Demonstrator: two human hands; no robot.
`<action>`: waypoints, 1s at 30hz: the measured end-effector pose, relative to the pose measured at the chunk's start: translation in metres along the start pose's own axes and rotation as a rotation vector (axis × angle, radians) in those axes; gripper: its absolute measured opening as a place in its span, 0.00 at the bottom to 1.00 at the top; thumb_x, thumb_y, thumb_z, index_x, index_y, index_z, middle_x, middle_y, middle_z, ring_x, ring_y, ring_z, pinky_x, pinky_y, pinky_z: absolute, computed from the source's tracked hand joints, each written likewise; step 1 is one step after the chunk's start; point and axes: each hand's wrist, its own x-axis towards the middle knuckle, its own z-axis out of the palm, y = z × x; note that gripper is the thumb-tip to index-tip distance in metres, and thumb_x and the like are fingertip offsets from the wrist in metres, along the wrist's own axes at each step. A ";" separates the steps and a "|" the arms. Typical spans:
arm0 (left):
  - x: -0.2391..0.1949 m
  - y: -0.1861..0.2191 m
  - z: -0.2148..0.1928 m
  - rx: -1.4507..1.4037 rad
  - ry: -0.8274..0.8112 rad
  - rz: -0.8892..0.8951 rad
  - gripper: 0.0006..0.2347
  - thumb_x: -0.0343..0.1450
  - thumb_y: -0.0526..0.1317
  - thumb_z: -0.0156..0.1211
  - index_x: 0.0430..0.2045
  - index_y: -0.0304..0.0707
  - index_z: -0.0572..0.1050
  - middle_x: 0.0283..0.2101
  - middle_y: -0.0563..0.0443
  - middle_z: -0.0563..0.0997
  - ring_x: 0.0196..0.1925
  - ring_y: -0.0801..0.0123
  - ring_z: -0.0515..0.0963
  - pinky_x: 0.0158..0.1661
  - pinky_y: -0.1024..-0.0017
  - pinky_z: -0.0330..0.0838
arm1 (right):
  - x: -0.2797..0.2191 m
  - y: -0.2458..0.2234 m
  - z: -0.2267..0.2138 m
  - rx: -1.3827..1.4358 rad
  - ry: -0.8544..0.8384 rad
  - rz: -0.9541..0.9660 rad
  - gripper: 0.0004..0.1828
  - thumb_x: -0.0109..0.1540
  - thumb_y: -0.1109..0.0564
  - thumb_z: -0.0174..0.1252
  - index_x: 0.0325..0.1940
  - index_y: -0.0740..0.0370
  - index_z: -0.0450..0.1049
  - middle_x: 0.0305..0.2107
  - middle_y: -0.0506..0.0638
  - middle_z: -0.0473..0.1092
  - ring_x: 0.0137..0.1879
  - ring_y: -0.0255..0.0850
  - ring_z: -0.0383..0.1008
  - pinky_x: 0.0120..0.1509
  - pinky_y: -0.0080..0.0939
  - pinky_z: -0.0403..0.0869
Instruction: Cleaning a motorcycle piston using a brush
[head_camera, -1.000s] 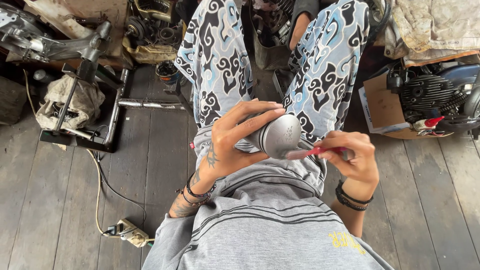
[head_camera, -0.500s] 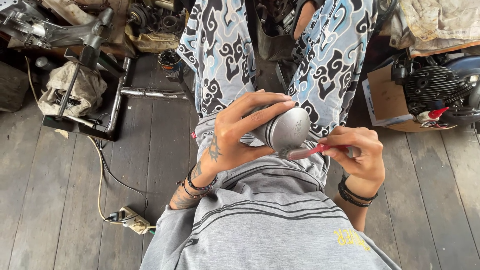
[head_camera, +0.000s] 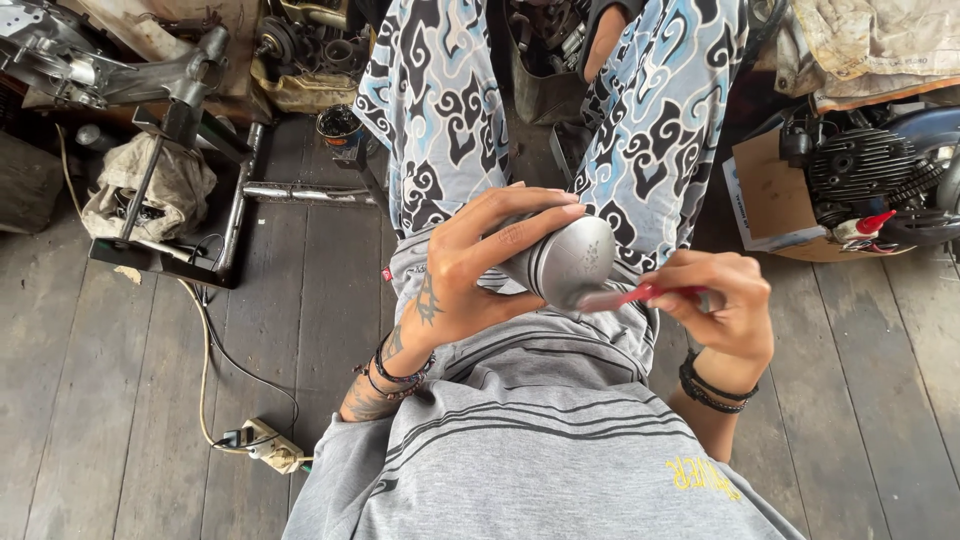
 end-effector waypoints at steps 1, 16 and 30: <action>0.001 -0.001 0.000 0.001 -0.001 0.002 0.28 0.57 0.35 0.78 0.53 0.34 0.75 0.56 0.45 0.78 0.56 0.57 0.80 0.64 0.60 0.76 | 0.002 -0.001 0.002 0.000 0.002 -0.002 0.10 0.52 0.66 0.67 0.36 0.68 0.76 0.31 0.56 0.78 0.21 0.30 0.63 0.25 0.26 0.61; 0.014 -0.038 0.005 -0.028 0.010 -0.063 0.30 0.55 0.33 0.76 0.54 0.35 0.75 0.57 0.45 0.78 0.57 0.56 0.80 0.61 0.62 0.76 | 0.026 0.022 -0.003 0.035 -0.015 0.042 0.09 0.54 0.66 0.66 0.37 0.69 0.76 0.30 0.56 0.78 0.22 0.30 0.63 0.25 0.26 0.60; 0.031 -0.092 0.021 -0.075 0.111 -0.029 0.25 0.62 0.33 0.77 0.54 0.37 0.77 0.54 0.45 0.80 0.58 0.49 0.82 0.62 0.55 0.71 | 0.057 0.062 -0.008 0.068 0.013 -0.066 0.08 0.62 0.62 0.61 0.41 0.71 0.78 0.17 0.51 0.72 0.19 0.33 0.64 0.19 0.28 0.58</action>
